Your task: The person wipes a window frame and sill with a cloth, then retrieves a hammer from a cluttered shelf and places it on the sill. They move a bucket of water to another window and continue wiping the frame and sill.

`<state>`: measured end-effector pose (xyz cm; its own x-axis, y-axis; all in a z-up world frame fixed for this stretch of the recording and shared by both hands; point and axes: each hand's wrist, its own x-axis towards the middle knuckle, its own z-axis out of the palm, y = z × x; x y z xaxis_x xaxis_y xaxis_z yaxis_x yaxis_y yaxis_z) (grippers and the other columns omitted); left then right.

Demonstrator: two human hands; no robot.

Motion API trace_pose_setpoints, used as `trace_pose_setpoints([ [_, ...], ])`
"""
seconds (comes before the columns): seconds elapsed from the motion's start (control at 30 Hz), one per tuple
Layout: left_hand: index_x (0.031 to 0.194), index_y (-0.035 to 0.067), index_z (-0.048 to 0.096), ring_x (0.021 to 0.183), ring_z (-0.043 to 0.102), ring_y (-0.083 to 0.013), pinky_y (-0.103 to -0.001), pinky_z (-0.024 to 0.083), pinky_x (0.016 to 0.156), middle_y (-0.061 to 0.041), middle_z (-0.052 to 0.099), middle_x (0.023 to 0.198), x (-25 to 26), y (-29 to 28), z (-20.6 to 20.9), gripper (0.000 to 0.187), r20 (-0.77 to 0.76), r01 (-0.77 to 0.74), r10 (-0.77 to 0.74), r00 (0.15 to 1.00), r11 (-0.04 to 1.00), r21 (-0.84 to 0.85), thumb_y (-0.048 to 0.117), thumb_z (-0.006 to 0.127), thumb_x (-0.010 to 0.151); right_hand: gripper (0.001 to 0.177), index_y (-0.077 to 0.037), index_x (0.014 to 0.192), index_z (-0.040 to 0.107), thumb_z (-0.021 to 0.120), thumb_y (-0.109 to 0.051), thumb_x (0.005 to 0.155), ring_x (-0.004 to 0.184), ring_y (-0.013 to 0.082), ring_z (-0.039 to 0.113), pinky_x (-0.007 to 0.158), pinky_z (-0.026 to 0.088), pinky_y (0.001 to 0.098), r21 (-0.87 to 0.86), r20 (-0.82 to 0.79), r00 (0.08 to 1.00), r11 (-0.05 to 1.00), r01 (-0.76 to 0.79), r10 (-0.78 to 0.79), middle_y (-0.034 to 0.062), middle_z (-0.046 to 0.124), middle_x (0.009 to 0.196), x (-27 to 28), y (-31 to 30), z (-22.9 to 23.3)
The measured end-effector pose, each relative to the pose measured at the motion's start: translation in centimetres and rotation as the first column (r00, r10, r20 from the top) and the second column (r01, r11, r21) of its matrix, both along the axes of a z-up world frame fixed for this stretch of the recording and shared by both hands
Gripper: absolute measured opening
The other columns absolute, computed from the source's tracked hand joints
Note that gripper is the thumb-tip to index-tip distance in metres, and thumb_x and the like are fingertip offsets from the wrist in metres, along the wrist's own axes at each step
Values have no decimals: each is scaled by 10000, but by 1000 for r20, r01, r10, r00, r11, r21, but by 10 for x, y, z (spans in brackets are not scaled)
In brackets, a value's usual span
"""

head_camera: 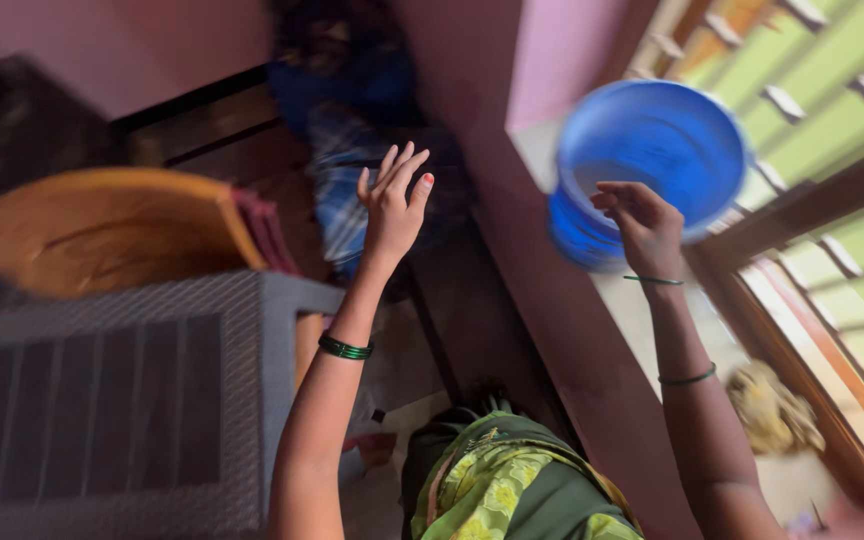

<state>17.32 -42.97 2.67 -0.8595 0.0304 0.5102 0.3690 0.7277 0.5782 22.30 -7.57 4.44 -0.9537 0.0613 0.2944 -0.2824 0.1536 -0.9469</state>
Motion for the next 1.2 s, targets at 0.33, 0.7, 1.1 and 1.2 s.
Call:
trace_pose_setpoints([
  [0.33,1317,166,685,1455,475,-271,-549,181,1225,-69,636,1453,78,-145,-13,343,-50,-288,289,956,957,21,342,592,1038,198,50,1188,712,592,29,1033,980,132,701,899,557,254,50,33,970,969,-244,242,89,745,1024,-7,-160,-3],
  [0.7,1344,173,660,1451,466,-266,-624,131,1207,-77,615,1464,220,-278,-2,350,-14,-552,553,833,833,27,324,594,1035,208,36,1189,705,639,-90,1037,990,138,726,880,582,263,-37,68,836,839,-543,544,89,763,1036,36,-333,-15],
  [1.1,1346,185,654,1436,488,-268,-603,138,1206,-77,648,1430,397,-310,-6,333,16,-802,804,595,592,80,299,582,1042,218,33,1201,722,630,-110,1065,954,142,719,866,573,269,157,43,630,618,-771,775,114,778,1022,115,-416,-13],
  [1.2,1347,190,655,1440,475,-285,-598,162,1194,-85,643,1433,439,-308,-15,333,40,-839,841,540,535,96,306,585,1043,227,32,1190,709,640,-127,1043,989,135,737,877,582,262,122,46,582,574,-810,812,101,779,1019,134,-422,-9],
])
